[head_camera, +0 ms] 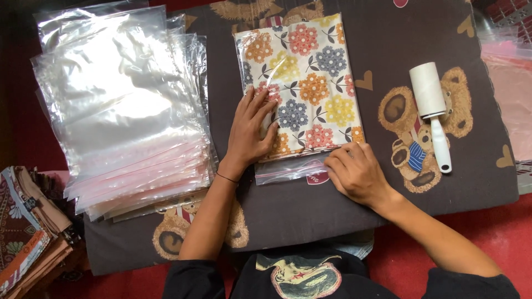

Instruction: Using a lint roller to clean a piece of patterned fabric and then carefully placing it into a clear plastic bag for packaging.

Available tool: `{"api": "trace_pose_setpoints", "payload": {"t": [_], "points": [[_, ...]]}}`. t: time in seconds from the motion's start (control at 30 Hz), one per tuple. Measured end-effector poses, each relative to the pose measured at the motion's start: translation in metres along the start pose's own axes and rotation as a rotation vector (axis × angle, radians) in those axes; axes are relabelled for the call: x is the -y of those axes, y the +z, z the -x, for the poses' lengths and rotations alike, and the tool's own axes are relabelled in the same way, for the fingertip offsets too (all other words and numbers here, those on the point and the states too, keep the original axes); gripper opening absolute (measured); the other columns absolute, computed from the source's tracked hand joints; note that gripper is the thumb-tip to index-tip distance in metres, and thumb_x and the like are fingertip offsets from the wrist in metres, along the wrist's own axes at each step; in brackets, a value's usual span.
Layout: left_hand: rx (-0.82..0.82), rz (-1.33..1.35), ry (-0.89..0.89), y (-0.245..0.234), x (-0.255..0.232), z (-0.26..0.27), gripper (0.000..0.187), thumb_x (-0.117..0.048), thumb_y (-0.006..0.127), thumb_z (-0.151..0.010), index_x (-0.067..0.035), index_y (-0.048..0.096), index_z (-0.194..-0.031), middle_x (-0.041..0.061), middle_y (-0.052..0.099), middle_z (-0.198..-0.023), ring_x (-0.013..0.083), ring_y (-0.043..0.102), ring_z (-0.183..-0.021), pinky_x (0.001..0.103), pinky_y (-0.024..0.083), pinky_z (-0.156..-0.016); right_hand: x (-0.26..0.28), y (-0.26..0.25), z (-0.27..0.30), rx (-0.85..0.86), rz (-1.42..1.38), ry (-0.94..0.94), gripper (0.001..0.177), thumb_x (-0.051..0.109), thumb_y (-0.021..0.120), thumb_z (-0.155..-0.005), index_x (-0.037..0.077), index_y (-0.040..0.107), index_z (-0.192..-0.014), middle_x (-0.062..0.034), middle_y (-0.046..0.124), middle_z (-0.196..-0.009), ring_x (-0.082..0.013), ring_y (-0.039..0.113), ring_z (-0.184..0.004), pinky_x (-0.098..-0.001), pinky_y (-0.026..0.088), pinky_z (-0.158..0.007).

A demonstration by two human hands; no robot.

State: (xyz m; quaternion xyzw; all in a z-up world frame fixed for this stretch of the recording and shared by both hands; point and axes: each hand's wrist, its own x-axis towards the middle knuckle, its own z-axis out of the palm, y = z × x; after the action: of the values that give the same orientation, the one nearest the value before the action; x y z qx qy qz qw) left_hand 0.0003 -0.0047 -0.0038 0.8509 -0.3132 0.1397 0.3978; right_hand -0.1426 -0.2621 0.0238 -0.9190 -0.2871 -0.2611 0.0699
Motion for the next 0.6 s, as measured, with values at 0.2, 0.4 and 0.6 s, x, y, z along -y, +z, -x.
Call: {"api": "trace_pose_setpoints", "payload": {"t": [0.2,0.4,0.6], "points": [[0.006,-0.029,-0.001,-0.001,-0.001,0.001,0.047,-0.025,0.071,-0.090,-0.015,0.067,-0.136,0.011,0.053,-0.152,0.0412,0.035,-0.149,0.052,0.030,-0.121,-0.002,0.004,0.004,0.002,-0.017,0.003,0.011,0.019,0.060,-0.097,0.008,0.065,-0.097,-0.0043,0.059,-0.090,-0.0260,0.059,-0.090,-0.0393,0.042,-0.081],[0.018,-0.034,-0.008,0.000,-0.001,0.000,0.047,-0.025,0.070,-0.090,-0.015,0.067,-0.135,0.012,0.052,-0.152,0.0415,0.034,-0.149,0.053,0.030,-0.121,0.008,0.007,-0.002,-0.001,-0.006,0.021,0.012,0.022,0.066,-0.091,0.011,0.065,-0.095,-0.0043,0.058,-0.089,-0.0265,0.059,-0.093,-0.0407,0.043,-0.083],[0.021,-0.046,-0.019,-0.003,-0.005,0.000,0.046,-0.026,0.069,-0.090,-0.015,0.067,-0.135,0.011,0.053,-0.151,0.0409,0.036,-0.149,0.052,0.030,-0.121,0.009,0.011,-0.002,-0.005,-0.048,-0.014,0.010,0.018,0.063,-0.094,0.008,0.065,-0.095,-0.0047,0.058,-0.089,-0.0266,0.061,-0.091,-0.0410,0.044,-0.084]]}}
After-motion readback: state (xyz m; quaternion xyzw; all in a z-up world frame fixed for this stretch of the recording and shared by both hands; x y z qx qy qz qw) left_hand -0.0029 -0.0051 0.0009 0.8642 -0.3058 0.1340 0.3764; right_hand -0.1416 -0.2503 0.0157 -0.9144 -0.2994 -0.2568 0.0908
